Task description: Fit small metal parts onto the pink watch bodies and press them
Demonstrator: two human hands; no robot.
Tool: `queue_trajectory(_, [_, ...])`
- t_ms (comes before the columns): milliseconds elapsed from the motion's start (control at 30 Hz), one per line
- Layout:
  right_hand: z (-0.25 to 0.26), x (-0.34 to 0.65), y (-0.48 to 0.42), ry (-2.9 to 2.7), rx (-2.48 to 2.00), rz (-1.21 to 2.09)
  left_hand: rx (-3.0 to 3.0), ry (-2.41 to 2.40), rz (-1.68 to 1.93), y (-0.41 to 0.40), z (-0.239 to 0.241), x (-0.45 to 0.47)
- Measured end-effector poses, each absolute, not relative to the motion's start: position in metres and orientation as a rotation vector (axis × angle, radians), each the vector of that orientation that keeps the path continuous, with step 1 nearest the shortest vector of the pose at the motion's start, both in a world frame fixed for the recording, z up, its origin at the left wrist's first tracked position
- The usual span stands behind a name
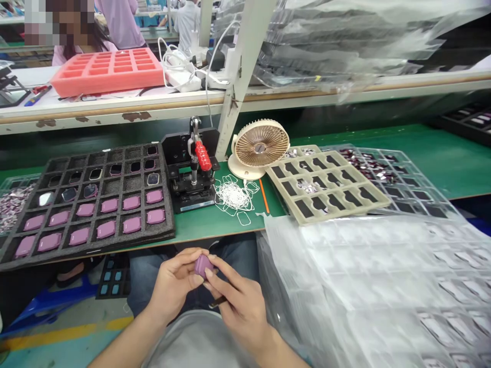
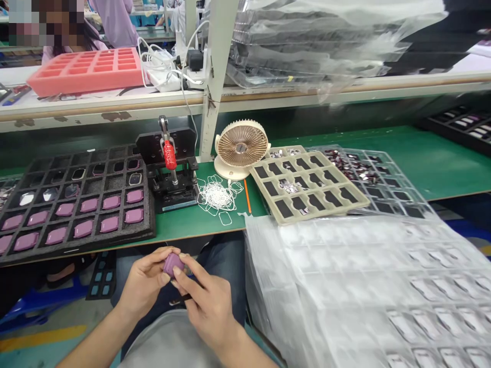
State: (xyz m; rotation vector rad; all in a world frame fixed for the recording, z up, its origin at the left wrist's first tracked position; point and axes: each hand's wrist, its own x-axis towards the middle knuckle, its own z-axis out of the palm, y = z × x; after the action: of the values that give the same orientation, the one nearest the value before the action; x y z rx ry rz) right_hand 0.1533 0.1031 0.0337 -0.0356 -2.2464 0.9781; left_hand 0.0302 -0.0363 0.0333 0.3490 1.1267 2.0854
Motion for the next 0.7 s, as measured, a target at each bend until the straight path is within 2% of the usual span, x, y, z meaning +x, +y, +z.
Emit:
queue_trajectory(133, [0.027, 0.145, 0.100, -2.243, -0.063, 0.932, 0.215, 1.298, 2.096, -0.029, 0.038, 0.037])
queue_trajectory(300, [0.038, 0.135, 0.103, -2.246, -0.393, 1.296, 0.025, 1.282, 2.119, -0.025, 0.042, 0.036])
queue_trajectory(467, [0.041, 0.133, 0.111, -2.444, -0.117, 1.332, 0.119, 1.229, 2.134, -0.029, 0.038, 0.034])
queue_trajectory(567, [0.038, 0.132, 0.110, -2.431, -0.118, 1.324, 0.138, 1.191, 2.164, -0.029, 0.034, 0.033])
queue_trajectory(700, [0.041, 0.132, 0.112, -2.368, -0.177, 1.484, 0.147, 1.220, 2.127, -0.028, 0.032, 0.031])
